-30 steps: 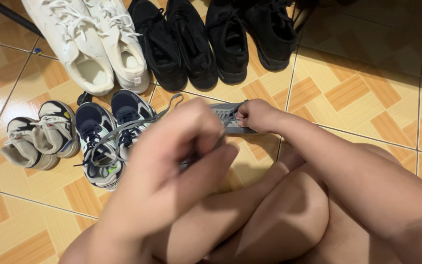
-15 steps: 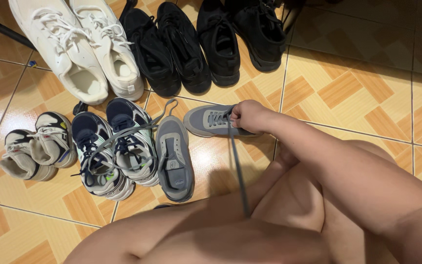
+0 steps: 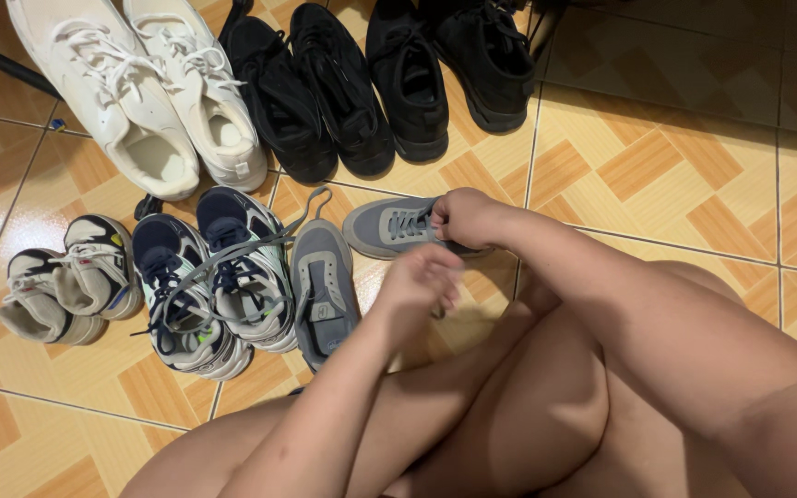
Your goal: The person sits on the floor and repeatedly removes and reinserts the laces of a single grey sneaker. They pull the laces out, thread them back through the eyelets, and tie a knot, repeating this cycle multiple times on the same shoe.
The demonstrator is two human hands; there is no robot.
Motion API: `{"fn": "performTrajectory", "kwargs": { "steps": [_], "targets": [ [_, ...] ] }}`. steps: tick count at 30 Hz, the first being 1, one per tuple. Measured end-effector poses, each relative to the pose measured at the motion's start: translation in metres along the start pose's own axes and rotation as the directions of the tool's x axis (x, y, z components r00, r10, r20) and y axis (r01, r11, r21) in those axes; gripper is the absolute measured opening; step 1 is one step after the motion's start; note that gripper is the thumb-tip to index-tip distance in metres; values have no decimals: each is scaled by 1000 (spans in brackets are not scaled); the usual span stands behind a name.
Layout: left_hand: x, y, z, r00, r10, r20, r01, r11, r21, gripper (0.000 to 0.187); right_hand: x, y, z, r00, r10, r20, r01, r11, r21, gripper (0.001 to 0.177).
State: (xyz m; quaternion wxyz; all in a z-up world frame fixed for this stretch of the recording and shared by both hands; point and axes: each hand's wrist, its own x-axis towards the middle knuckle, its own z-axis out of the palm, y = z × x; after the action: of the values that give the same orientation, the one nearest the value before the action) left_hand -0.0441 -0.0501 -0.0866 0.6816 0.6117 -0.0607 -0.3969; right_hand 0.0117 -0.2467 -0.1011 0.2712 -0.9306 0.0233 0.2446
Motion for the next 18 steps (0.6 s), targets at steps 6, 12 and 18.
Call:
{"fn": "performTrajectory", "kwargs": {
  "steps": [6, 12, 18],
  "targets": [
    [13, 12, -1, 869, 388, -307, -231, 867, 442, 7, 0, -3, -3, 999, 38, 0, -38, 998, 42, 18],
    [10, 14, 5, 783, 562, -267, -248, 676, 693, 9, 1, -5, -3, 1000, 25, 18, -27, 996, 89, 11],
    [10, 14, 2, 763, 551, -338, -158, 667, 728, 14, 0, -5, -2, 1000, 13, 10, -14, 995, 100, 13]
  ]
}}
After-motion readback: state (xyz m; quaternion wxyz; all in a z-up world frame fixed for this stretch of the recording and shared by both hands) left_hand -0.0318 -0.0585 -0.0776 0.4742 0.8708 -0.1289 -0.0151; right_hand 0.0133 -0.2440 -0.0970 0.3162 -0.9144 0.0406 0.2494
